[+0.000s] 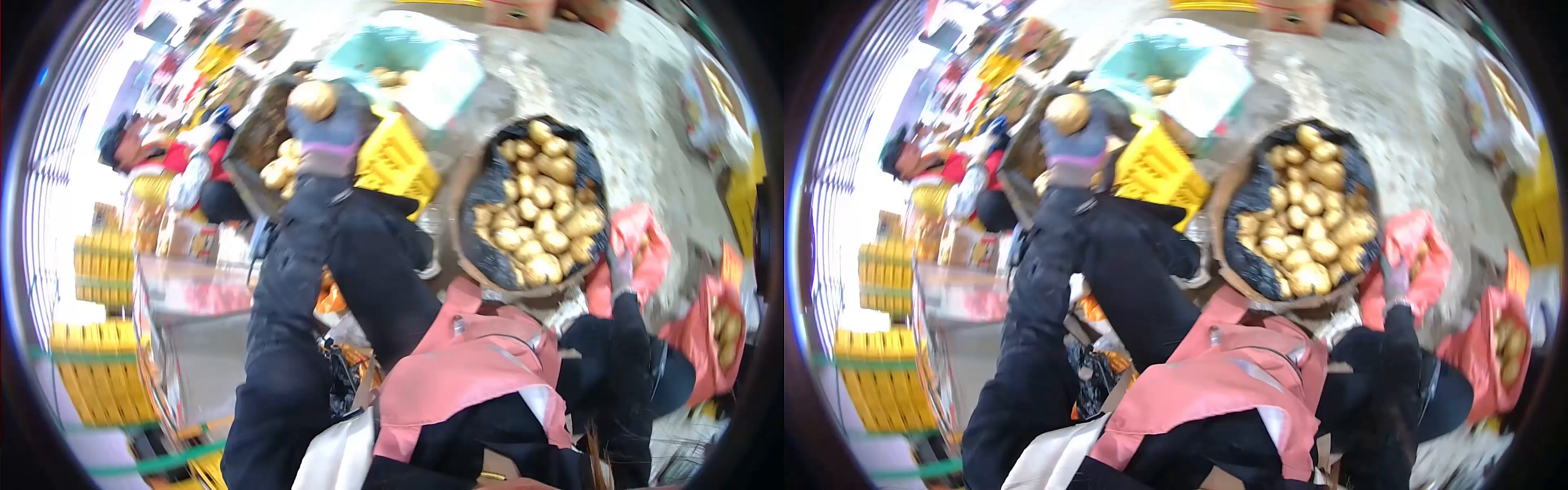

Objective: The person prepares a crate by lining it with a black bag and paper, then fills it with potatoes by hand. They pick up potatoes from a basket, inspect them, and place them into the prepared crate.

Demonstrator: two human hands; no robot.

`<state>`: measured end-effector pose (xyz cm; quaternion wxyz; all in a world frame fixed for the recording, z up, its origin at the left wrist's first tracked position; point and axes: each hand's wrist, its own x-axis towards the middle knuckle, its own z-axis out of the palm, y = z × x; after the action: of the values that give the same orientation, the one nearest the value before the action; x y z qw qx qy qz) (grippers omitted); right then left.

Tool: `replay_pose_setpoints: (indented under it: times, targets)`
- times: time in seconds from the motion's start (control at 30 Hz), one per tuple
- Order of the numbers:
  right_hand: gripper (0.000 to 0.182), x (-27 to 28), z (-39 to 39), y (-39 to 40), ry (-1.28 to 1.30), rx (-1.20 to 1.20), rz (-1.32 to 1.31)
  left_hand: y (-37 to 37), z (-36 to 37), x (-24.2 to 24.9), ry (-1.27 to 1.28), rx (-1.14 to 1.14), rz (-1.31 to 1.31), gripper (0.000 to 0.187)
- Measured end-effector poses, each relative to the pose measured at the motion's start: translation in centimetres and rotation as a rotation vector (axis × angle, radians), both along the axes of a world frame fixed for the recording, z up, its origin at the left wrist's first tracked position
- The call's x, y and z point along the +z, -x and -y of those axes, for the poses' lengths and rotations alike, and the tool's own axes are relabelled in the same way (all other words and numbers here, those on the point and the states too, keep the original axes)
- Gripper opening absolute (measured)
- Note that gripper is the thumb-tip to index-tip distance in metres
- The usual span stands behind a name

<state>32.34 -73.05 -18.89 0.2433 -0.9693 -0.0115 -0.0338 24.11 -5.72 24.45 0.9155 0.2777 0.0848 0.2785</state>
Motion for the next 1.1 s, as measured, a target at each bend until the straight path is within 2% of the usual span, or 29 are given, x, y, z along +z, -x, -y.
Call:
replay_pose_setpoints:
  times: [0.03, 0.07, 0.1, 0.13, 0.17, 0.23, 0.27, 0.33, 0.57, 0.63, 0.67, 0.7, 0.8, 0.83, 0.9, 0.93, 0.97, 1.0, 1.03, 1.07, 1.1]
  targets:
    - [0.043, 9.3, -5.7, 4.0, 0.087, 0.073, 0.433, -0.2, 0.9, 0.3, -0.176, -0.189, 0.002, 0.037]
    - [0.039, 22.7, -13.4, 8.8, 0.246, 0.063, 0.879, -0.3, 3.0, 1.0, -0.415, -0.292, 0.000, 0.035]
    - [0.038, 24.8, -14.6, 9.5, 0.017, 0.182, 0.721, -0.1, 5.7, 1.7, -0.649, -0.289, -0.007, 0.033]
    - [0.037, 23.3, -14.6, 8.4, -0.259, 0.317, 0.352, 1.1, 8.1, 3.7, -0.813, -0.220, 0.005, 0.032]
    - [0.036, 22.5, -14.9, 8.3, -0.344, 0.423, 0.081, 2.6, 11.9, 5.6, -0.935, -0.098, 0.030, 0.031]
    - [0.034, 21.5, -15.9, 8.4, -0.283, 0.578, -0.156, 11.5, 16.5, 10.3, -1.081, 0.125, 0.122, 0.029]
    - [0.033, 21.2, -16.7, 8.7, -0.217, 0.619, -0.190, 14.0, 18.0, 11.4, -1.123, 0.127, 0.143, 0.029]
    - [0.032, 21.2, -17.0, 9.0, -0.094, 0.659, -0.217, 15.5, 20.4, 11.5, -1.170, -0.133, 0.248, 0.032]
    - [0.026, 17.7, -14.0, 7.6, 0.208, 0.703, -0.234, 8.0, 29.0, 10.1, -1.156, -1.473, 0.578, 0.053]
    - [0.024, 14.9, -12.2, 7.2, 0.266, 0.684, -0.259, 4.1, 32.0, 8.5, -1.133, -1.742, 0.687, 0.060]
    - [0.023, 13.7, -11.2, 6.8, 0.294, 0.664, -0.284, 1.2, 33.5, 7.2, -1.136, -1.799, 0.714, 0.064]
    - [0.022, 12.6, -10.7, 6.2, 0.329, 0.645, -0.305, -1.9, 35.4, 5.1, -1.146, -1.820, 0.705, 0.067]
    - [0.020, 11.1, -8.8, 6.1, 0.383, 0.579, -0.402, -9.5, 43.0, -3.8, -1.202, -1.615, 0.268, 0.079]
    - [0.019, 11.0, -9.1, 6.5, 0.440, 0.711, -0.564, -11.0, 45.8, -7.8, -1.242, -1.490, 0.063, 0.083]
    - [0.018, 2.5, -7.2, 10.3, 0.627, 0.663, 0.345, -10.9, 51.0, -15.8, -1.414, -1.285, -0.273, 0.091]
    - [0.017, 4.9, -7.0, 10.5, 0.537, 0.709, 0.173, -9.7, 52.7, -20.5, -1.503, -1.115, -0.537, 0.097]
    - [0.017, 9.2, -7.1, 10.7, 0.436, 0.760, 0.004, -8.2, 53.5, -21.3, -1.902, -0.898, -0.508, 0.099]
    - [0.013, 15.4, -6.4, 10.9, 0.289, 0.886, 0.163, -7.5, 54.0, -22.6, -2.077, -0.728, -0.517, 0.097]
    - [0.016, 17.5, -6.4, 10.7, 0.295, 0.971, 0.044, -7.3, 54.2, -24.3, -2.238, -0.540, -0.527, 0.096]
    - [0.016, 16.2, -5.9, 10.2, 0.350, 1.068, 0.172, -7.7, 54.1, -26.4, -2.231, -0.553, -0.521, 0.096]
    - [0.016, 14.7, -5.7, 9.5, 0.407, 1.160, 0.308, -8.4, 53.3, -28.9, -2.074, -0.889, -0.668, 0.093]
